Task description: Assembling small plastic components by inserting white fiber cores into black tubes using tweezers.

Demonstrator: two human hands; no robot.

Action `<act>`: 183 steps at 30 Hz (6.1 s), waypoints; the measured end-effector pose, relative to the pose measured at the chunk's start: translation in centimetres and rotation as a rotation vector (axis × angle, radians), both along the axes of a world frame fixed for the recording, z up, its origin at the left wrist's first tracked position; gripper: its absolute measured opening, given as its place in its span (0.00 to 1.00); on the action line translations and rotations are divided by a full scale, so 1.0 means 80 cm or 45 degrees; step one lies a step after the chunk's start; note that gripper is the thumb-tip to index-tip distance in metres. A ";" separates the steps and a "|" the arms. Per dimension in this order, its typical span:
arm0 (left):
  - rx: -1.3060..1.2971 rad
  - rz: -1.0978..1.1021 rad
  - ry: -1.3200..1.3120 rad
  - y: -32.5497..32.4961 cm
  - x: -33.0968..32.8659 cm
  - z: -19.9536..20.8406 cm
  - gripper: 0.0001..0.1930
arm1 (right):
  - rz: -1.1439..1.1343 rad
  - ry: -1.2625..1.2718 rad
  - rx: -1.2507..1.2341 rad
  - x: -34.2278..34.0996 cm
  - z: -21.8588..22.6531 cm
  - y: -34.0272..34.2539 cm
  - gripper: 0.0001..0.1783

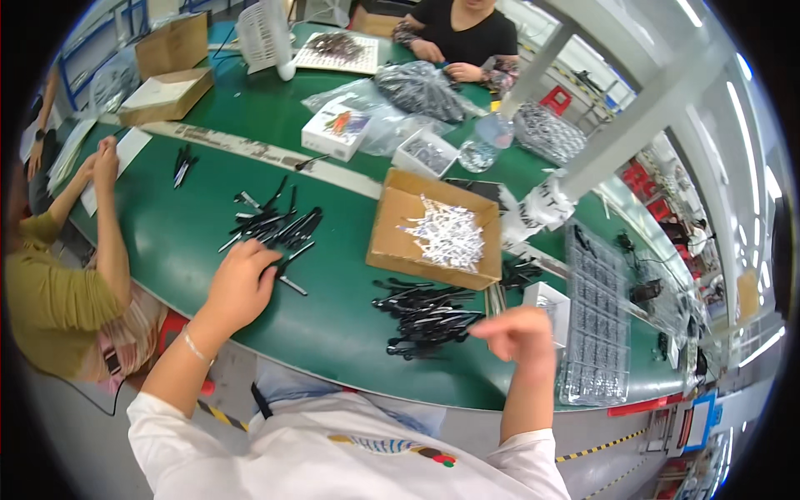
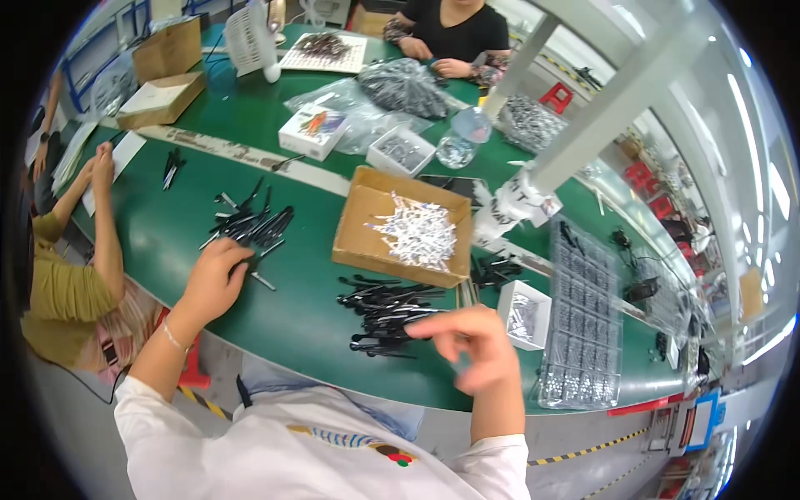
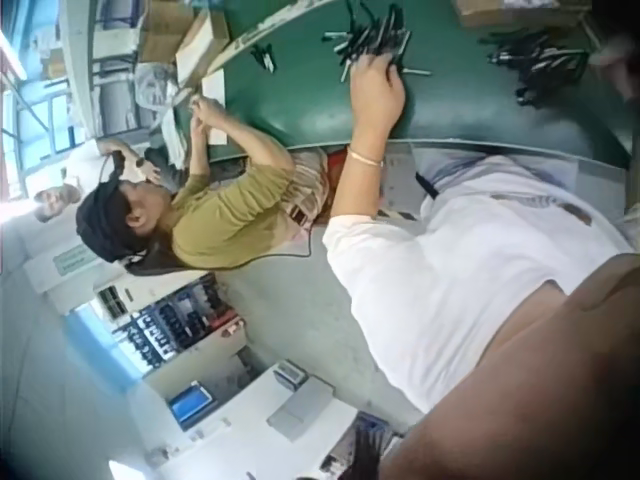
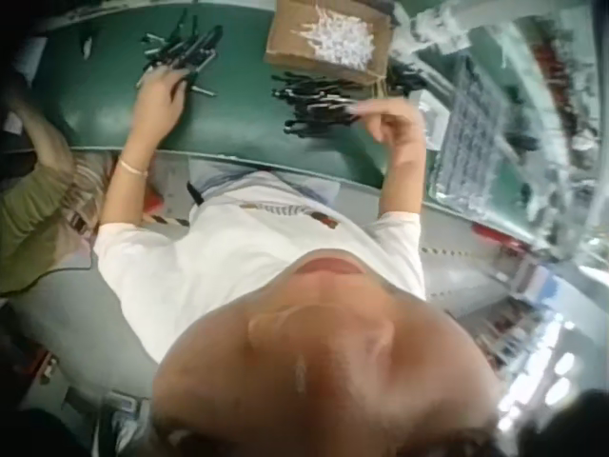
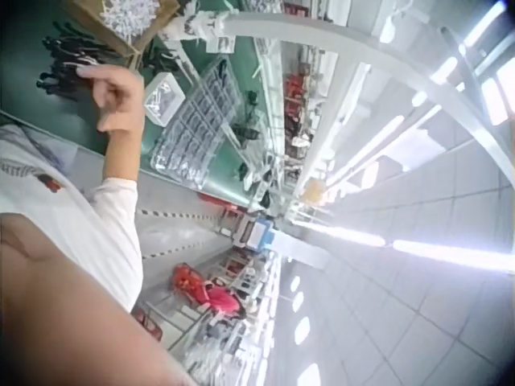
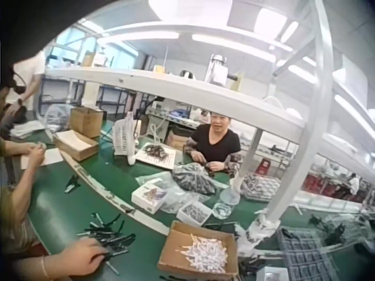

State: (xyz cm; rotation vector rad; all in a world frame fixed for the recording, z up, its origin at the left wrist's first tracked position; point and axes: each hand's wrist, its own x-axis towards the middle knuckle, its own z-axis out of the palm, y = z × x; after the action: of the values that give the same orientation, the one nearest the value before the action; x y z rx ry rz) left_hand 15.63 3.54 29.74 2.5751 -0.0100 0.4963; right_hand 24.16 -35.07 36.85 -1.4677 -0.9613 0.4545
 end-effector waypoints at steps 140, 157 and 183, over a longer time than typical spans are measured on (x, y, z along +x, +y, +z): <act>-0.232 -0.613 -0.341 -0.186 0.098 0.012 0.09 | -1.444 0.179 -0.430 0.057 -0.041 -0.181 0.14; -0.377 -0.430 -0.484 -0.149 0.113 -0.006 0.08 | -0.864 0.634 0.308 0.051 -0.039 -0.003 0.03; -0.417 -0.524 -0.571 -0.151 0.092 0.014 0.10 | -1.037 0.359 0.524 -0.002 -0.078 0.121 0.07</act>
State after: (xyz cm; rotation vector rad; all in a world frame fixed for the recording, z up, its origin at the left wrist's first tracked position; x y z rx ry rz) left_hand 23.03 -8.58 30.89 2.0227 -0.5539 0.8223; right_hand 24.02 -25.39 30.59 -1.2421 -0.1635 -0.1340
